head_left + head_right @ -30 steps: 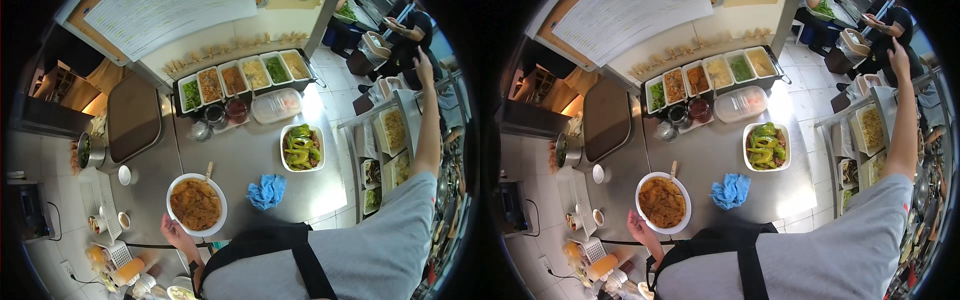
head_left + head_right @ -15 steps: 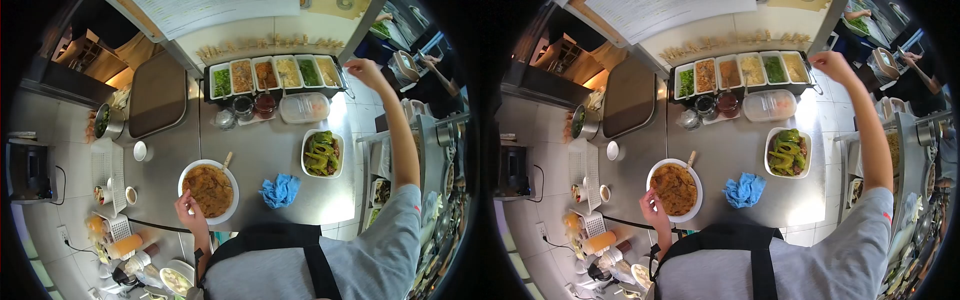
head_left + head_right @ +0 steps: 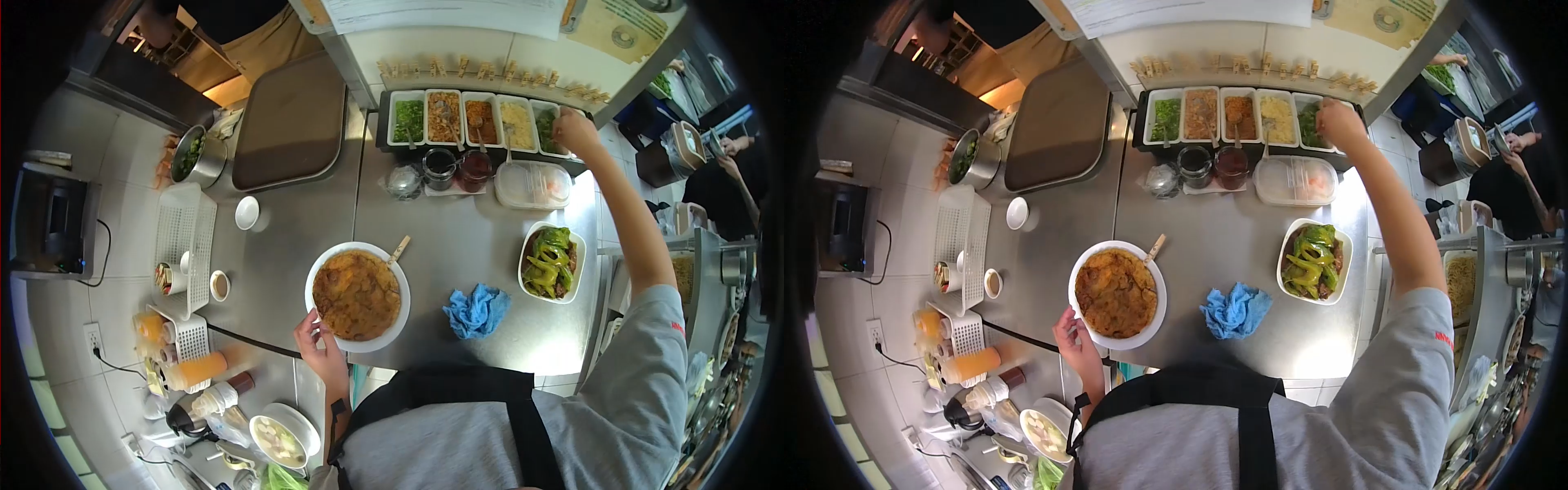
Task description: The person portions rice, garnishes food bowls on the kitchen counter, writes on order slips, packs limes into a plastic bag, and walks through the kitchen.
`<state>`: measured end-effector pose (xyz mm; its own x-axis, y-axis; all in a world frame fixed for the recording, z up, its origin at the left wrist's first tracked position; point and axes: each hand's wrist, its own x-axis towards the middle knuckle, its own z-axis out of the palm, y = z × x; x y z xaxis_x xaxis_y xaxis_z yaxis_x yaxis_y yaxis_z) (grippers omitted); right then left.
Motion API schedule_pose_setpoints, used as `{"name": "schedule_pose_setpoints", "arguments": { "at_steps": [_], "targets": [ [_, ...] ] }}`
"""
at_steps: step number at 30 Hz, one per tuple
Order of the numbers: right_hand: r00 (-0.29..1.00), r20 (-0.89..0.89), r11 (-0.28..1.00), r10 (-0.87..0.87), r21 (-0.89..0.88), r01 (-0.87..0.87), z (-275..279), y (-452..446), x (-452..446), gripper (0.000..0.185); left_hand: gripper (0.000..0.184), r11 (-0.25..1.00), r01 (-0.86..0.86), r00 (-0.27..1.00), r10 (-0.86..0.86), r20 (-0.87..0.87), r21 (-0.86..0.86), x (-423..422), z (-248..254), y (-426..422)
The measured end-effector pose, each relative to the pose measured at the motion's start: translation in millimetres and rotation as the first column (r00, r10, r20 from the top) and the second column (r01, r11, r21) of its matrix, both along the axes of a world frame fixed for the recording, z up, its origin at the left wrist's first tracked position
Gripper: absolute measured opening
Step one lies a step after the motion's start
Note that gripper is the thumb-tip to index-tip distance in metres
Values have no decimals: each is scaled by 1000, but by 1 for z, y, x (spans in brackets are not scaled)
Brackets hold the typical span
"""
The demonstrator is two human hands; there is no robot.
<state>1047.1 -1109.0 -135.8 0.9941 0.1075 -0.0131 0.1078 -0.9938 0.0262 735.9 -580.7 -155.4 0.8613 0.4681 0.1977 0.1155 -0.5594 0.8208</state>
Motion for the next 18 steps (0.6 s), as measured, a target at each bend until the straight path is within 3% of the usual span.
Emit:
{"name": "schedule_pose_setpoints", "arguments": {
  "at_steps": [5, 11, 14, 18],
  "targets": [
    [984, 141, 948, 107, 283, -144, 28, -20, -1, 13, 30, 1000, 9, 1000, -10, -21, -20, 2, 0, 3],
    [1000, 20, 802, 10, 597, -20, 7, -35, 9, 12, 32, 998, 59, 998, -58, 29, -25, 17, 2, -6],
    [957, -258, 557, -133, 779, 287, 6, -32, 11, 19, 31, 997, 73, 997, -73, 20, -5, 18, 5, -6],
    [919, -369, 156, -135, 908, 388, 14, -22, 12, 24, 31, 998, 56, 998, -56, -10, -25, 16, 6, -6]
  ]
}}
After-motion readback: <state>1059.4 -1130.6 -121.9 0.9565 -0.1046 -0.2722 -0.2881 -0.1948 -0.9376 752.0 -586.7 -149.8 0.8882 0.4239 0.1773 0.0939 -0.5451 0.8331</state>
